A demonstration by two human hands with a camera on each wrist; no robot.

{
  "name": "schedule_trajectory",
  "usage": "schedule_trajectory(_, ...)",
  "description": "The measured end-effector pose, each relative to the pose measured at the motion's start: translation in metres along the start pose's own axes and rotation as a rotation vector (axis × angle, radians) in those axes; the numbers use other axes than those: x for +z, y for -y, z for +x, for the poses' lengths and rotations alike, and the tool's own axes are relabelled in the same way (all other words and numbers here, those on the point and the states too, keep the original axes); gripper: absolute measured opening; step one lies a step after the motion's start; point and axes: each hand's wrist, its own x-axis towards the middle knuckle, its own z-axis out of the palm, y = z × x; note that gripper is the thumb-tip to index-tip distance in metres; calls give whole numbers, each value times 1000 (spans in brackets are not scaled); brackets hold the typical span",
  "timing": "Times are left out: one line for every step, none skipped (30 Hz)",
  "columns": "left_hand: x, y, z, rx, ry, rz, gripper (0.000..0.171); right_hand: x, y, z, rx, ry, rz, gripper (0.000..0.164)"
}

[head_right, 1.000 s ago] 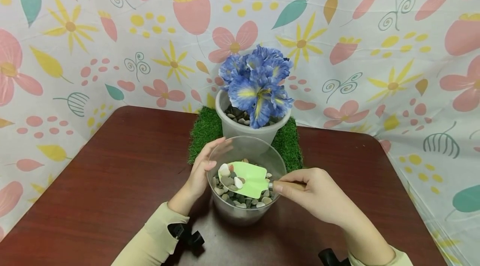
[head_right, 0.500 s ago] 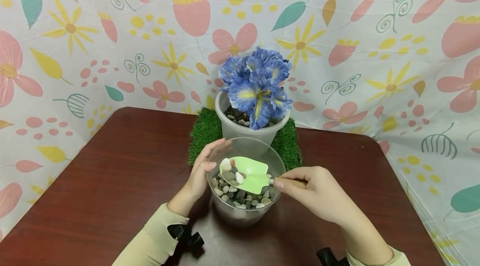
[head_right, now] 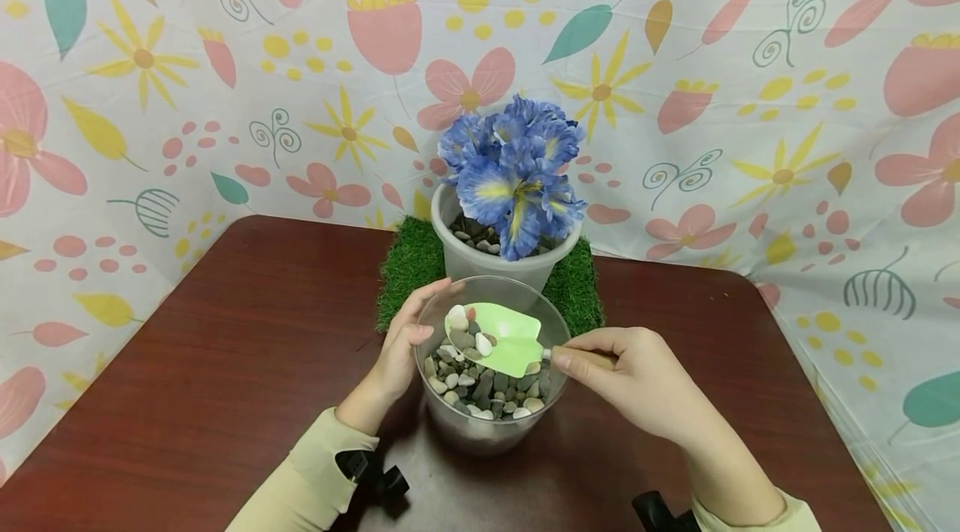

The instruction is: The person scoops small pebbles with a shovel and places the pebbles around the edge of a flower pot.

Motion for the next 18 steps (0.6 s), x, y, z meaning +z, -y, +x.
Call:
schedule_trajectory(0, 0, 0, -1, 0, -1, 60, 0, -1, 0, 2, -1, -1, 11)
schedule_trajectory(0, 1, 0, -1, 0, 0, 60, 0, -1, 1, 5, -2, -3, 10)
schedule_trajectory(0, 1, 0, -1, -1, 0, 60, -1, -2, 1, 4, -4, -8, 10)
schedule_trajectory(0, 1, 0, -1, -1, 1, 60, -1, -3, 2, 4, -5, -10, 10)
schedule_trajectory(-1, 1, 0, 0, 0, 2, 60, -1, -3, 2, 5, -6, -12, 10)
schedule_trajectory(-1, 1, 0, 0, -1, 4, 60, -1, -3, 2, 7, -7, -14, 10)
schedule_trajectory(-1, 1, 0, -1, -2, 6, 60, -1, -3, 2, 11, -7, -15, 10)
schedule_trajectory(-1, 1, 0, -1, -2, 8, 60, -1, -3, 2, 14, -9, -18, 10)
schedule_trajectory(0, 1, 0, -2, -3, 10, 60, -1, -3, 3, 17, -8, -19, 10)
schedule_trajectory(0, 1, 0, -2, -4, 9, 60, -1, -3, 3, 20, -7, -18, 10)
schedule_trajectory(0, 1, 0, -2, -4, 8, 60, -2, -3, 3, 23, -6, -17, 10)
schedule_trajectory(0, 0, 0, -3, -5, 5, 60, -2, -4, 3, 25, -5, -16, 10)
schedule_trajectory(0, 0, 0, -4, -6, 0, 60, -2, -4, 4, 26, -5, -14, 11)
schedule_trajectory(0, 0, 0, -3, -5, -4, 60, -2, -5, 4, 25, -5, -14, 11)
schedule_trajectory(0, 0, 0, -4, -5, -8, 60, -2, -5, 4, 25, -4, -12, 11)
schedule_trajectory(0, -1, 0, -5, -5, -14, 60, -2, -6, 5, 25, -6, -12, 11)
schedule_trajectory(0, -1, 0, -6, -4, -17, 61, -2, -6, 5, 24, -8, -12, 11)
schedule_trajectory(0, -1, 1, -8, -3, -20, 61, -2, -6, 6, 22, -10, -9, 11)
